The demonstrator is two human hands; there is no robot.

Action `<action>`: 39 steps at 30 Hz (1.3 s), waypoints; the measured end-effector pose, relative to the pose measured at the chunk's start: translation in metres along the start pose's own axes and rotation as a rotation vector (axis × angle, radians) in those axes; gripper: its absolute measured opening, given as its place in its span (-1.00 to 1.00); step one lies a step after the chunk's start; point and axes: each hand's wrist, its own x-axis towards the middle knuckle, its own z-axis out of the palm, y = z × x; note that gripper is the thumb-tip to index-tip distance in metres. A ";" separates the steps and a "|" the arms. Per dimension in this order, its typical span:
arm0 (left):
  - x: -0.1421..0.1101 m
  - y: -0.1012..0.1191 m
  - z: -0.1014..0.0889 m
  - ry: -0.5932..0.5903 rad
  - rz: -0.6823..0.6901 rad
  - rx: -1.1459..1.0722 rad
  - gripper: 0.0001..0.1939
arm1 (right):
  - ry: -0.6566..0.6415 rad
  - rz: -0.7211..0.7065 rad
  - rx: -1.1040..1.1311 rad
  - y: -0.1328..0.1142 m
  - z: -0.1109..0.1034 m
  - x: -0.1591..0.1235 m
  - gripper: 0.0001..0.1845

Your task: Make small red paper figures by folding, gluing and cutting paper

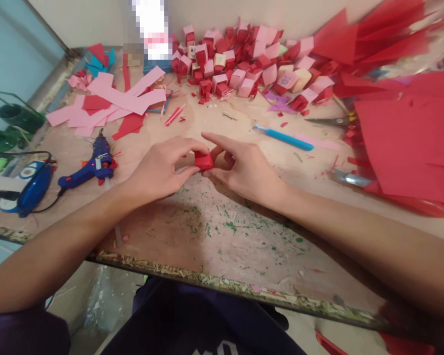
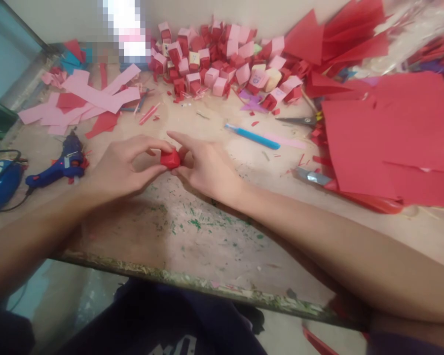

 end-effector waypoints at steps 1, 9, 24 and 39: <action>0.000 0.000 0.000 0.004 0.021 0.022 -0.83 | -0.004 0.002 -0.001 0.000 0.000 0.000 -0.24; -0.002 -0.010 -0.002 -0.001 0.190 0.143 -0.79 | 0.056 0.008 0.105 -0.003 -0.002 -0.001 -0.28; 0.000 -0.007 0.002 0.065 0.043 0.025 -0.85 | 0.137 0.064 0.308 0.000 -0.002 0.004 -0.54; 0.003 0.002 0.000 0.087 -0.118 -0.035 -0.88 | 0.107 0.132 0.421 -0.002 -0.001 0.006 -0.50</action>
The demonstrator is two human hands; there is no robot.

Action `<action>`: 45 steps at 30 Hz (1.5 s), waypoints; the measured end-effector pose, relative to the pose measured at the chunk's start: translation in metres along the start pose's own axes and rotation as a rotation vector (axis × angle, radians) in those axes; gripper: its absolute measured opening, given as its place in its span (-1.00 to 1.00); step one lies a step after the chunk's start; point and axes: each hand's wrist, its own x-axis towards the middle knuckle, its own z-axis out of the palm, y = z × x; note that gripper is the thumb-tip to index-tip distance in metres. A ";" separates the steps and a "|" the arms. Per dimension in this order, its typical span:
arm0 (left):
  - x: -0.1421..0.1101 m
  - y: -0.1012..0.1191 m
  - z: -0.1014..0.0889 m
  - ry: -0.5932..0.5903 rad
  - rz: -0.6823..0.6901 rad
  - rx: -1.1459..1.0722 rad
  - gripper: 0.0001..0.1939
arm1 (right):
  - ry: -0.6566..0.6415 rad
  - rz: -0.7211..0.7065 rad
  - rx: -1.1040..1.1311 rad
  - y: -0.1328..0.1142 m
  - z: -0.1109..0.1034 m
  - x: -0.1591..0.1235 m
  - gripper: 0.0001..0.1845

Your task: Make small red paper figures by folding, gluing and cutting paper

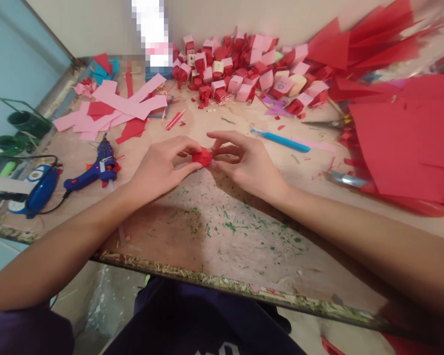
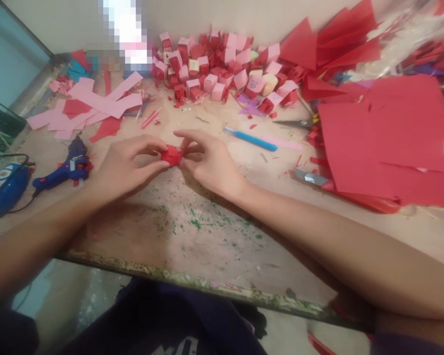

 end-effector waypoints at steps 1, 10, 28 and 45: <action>0.000 0.000 0.000 -0.002 -0.022 -0.017 -0.88 | 0.002 0.003 -0.008 0.001 0.000 0.000 -0.51; 0.000 0.002 0.002 -0.007 -0.135 -0.207 -0.83 | 0.004 0.001 -0.043 0.005 0.001 0.000 -0.36; 0.002 0.004 0.000 -0.022 -0.200 -0.414 -0.79 | 0.024 0.068 0.109 -0.003 -0.002 0.002 -0.53; -0.001 -0.007 -0.004 0.030 0.088 0.097 -0.87 | -0.035 0.109 -0.026 0.000 0.000 0.000 -0.54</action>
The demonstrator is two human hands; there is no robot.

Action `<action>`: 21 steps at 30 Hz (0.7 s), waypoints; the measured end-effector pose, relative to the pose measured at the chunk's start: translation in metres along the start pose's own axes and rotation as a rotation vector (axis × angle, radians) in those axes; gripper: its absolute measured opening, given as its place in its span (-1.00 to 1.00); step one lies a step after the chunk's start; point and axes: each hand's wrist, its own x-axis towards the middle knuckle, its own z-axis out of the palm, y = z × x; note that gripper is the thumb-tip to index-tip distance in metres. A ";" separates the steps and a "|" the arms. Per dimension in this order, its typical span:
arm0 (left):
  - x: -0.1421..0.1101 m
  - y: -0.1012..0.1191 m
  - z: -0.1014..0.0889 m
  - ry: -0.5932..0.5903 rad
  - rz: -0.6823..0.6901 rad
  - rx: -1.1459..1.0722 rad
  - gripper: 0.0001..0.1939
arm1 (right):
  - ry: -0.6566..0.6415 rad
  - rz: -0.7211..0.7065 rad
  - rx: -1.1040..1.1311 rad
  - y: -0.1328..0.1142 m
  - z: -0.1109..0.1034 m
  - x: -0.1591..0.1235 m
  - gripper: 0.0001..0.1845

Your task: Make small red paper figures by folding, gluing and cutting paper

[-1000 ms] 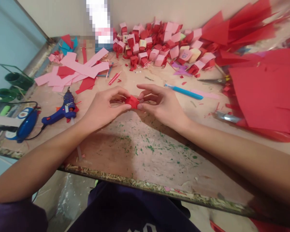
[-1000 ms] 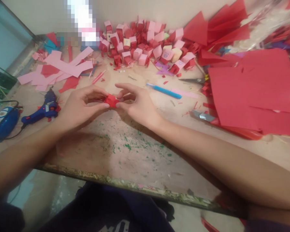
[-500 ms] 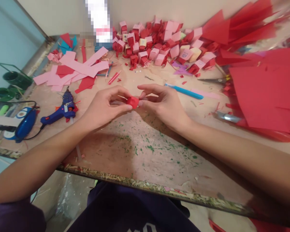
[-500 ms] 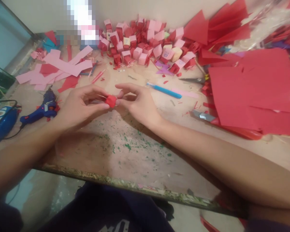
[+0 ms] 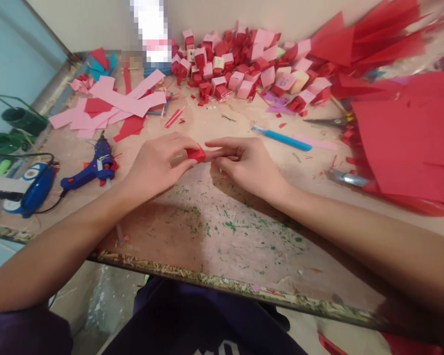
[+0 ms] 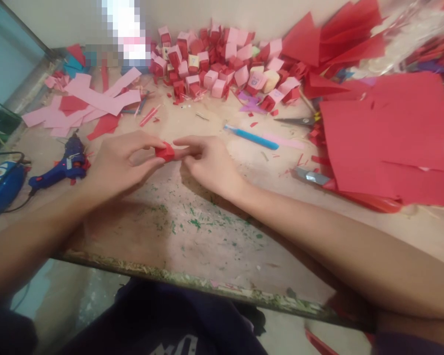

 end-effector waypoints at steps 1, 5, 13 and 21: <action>0.000 -0.001 0.000 -0.017 0.023 0.019 -0.85 | 0.006 -0.015 -0.034 0.000 0.001 0.000 -0.54; -0.001 -0.006 0.002 -0.050 0.076 0.060 -0.82 | 0.085 -0.104 -0.168 0.001 0.003 -0.004 -0.57; 0.000 -0.005 0.003 -0.059 0.075 0.097 -0.80 | 0.178 -0.171 -0.204 0.001 0.001 -0.004 -0.58; -0.001 -0.004 0.001 -0.006 0.092 0.177 -0.75 | 0.187 -0.204 -0.196 0.004 0.003 -0.003 -0.59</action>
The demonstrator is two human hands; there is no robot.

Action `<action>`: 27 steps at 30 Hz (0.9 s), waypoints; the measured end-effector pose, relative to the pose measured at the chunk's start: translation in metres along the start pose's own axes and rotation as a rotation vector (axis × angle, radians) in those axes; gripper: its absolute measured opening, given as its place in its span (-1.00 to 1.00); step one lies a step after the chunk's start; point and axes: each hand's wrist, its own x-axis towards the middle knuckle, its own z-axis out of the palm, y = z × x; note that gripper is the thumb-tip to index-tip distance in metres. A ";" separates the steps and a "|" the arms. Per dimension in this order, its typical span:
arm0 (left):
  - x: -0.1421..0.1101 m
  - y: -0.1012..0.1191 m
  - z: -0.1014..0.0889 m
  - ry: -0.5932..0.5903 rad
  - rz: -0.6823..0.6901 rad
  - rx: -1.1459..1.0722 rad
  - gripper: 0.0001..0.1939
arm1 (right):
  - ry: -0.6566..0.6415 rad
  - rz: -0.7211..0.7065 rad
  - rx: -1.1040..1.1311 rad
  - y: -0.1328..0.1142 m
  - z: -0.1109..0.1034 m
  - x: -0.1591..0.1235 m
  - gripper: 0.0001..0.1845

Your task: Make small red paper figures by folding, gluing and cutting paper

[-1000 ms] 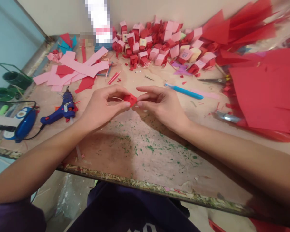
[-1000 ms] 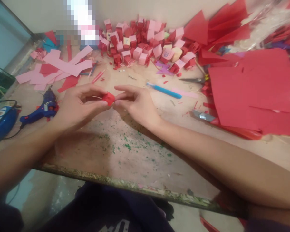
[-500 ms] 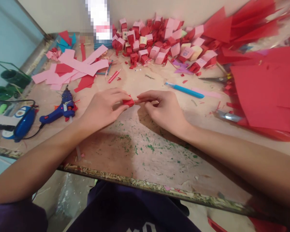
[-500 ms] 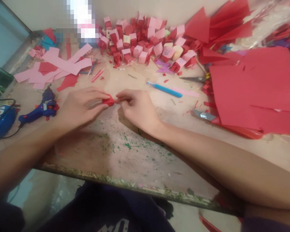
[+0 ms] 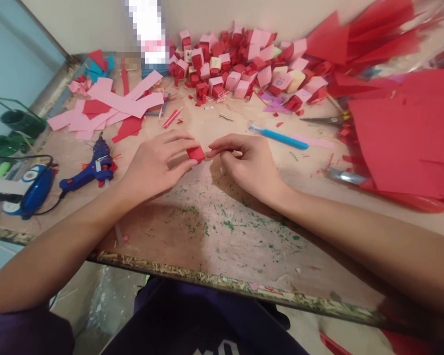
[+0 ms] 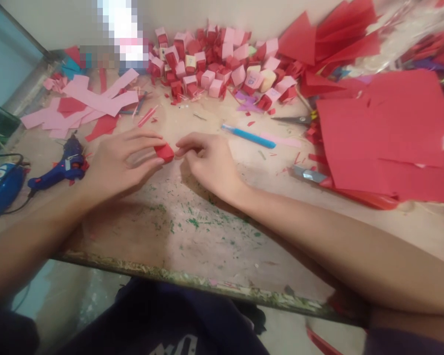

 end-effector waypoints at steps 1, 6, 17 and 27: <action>0.000 0.000 0.000 0.003 0.003 0.003 -0.74 | 0.005 -0.002 -0.004 0.000 0.000 0.000 -0.59; 0.000 -0.001 0.000 0.008 0.002 0.011 -0.73 | 0.007 -0.011 -0.008 -0.002 0.000 0.001 -0.58; 0.000 -0.001 0.000 -0.025 0.000 -0.037 -0.78 | -0.008 0.020 0.003 -0.001 -0.001 0.000 -0.58; 0.000 -0.004 0.003 -0.015 0.026 0.008 -0.72 | 0.011 -0.001 0.016 -0.001 -0.001 0.000 -0.58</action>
